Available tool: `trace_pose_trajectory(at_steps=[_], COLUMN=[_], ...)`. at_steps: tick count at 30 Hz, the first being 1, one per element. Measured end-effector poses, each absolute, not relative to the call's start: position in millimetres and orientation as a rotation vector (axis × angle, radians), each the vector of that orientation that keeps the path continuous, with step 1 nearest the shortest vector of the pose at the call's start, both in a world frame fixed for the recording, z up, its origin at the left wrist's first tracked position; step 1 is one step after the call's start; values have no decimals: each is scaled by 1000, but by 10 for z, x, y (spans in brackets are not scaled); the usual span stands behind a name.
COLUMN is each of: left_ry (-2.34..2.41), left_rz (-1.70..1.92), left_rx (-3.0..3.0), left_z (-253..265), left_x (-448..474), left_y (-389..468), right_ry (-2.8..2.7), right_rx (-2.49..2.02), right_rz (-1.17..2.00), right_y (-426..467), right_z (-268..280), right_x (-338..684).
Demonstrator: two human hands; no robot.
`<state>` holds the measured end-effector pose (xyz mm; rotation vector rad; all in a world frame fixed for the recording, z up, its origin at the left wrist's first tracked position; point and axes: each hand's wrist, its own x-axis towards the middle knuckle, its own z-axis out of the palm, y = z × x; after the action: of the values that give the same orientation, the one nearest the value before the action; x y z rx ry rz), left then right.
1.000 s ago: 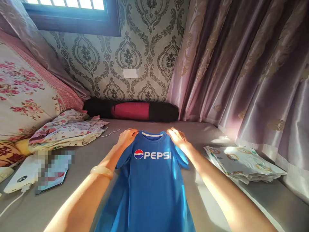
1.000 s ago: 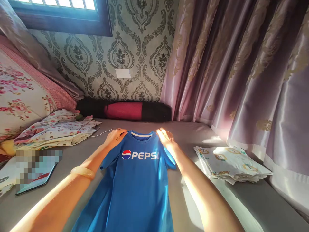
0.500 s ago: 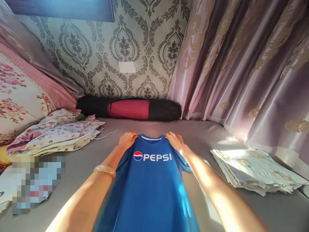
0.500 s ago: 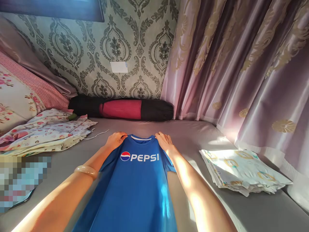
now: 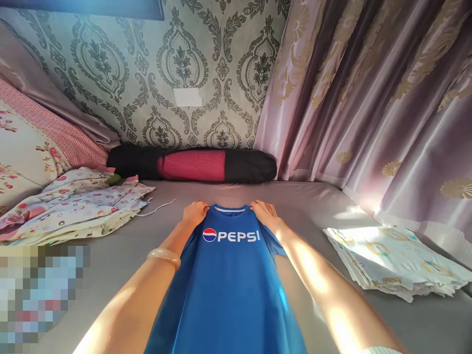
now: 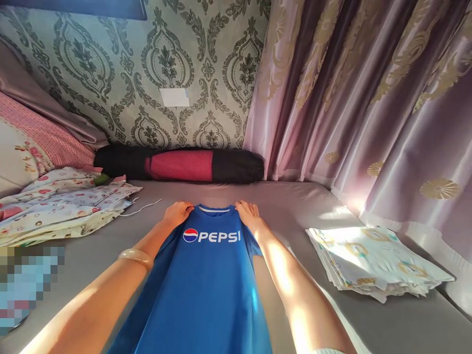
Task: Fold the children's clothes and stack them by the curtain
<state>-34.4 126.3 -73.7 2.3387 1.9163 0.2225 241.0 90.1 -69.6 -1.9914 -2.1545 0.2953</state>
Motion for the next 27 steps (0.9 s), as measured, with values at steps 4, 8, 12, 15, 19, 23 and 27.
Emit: trace_pose_trajectory(at_steps=[4,8,12,15,19,23,27], left_ry=[1909,1916,1931,1930,1938,1968,1977], left_rz=[207,203,226,262,309,326,261], left_rx=[2312,2284,2293,2336,2390,2404,2342], left_z=[-723,-734,-789,-800,-785,-814,-831], left_x=[-322,-285,-256,-257,-274,-260,-271], left_y=[1276,1316,1326,1304,1276,1280,1289], right_ry=[-2179,-2222,-2244,-2255,-2248,-2232,-2127], right_rx=[-1997,-1993,-1976,-1979,-1978,-1957,-1975], right_rz=[256,172,145,133,117,154,271], right_y=[975,1049,1026,995,1001,1015,1007], right_z=[-774,-802,-806,-775,-738,-760,-783], right_x=[2411,2385,2350,2344,2360,2355,2360])
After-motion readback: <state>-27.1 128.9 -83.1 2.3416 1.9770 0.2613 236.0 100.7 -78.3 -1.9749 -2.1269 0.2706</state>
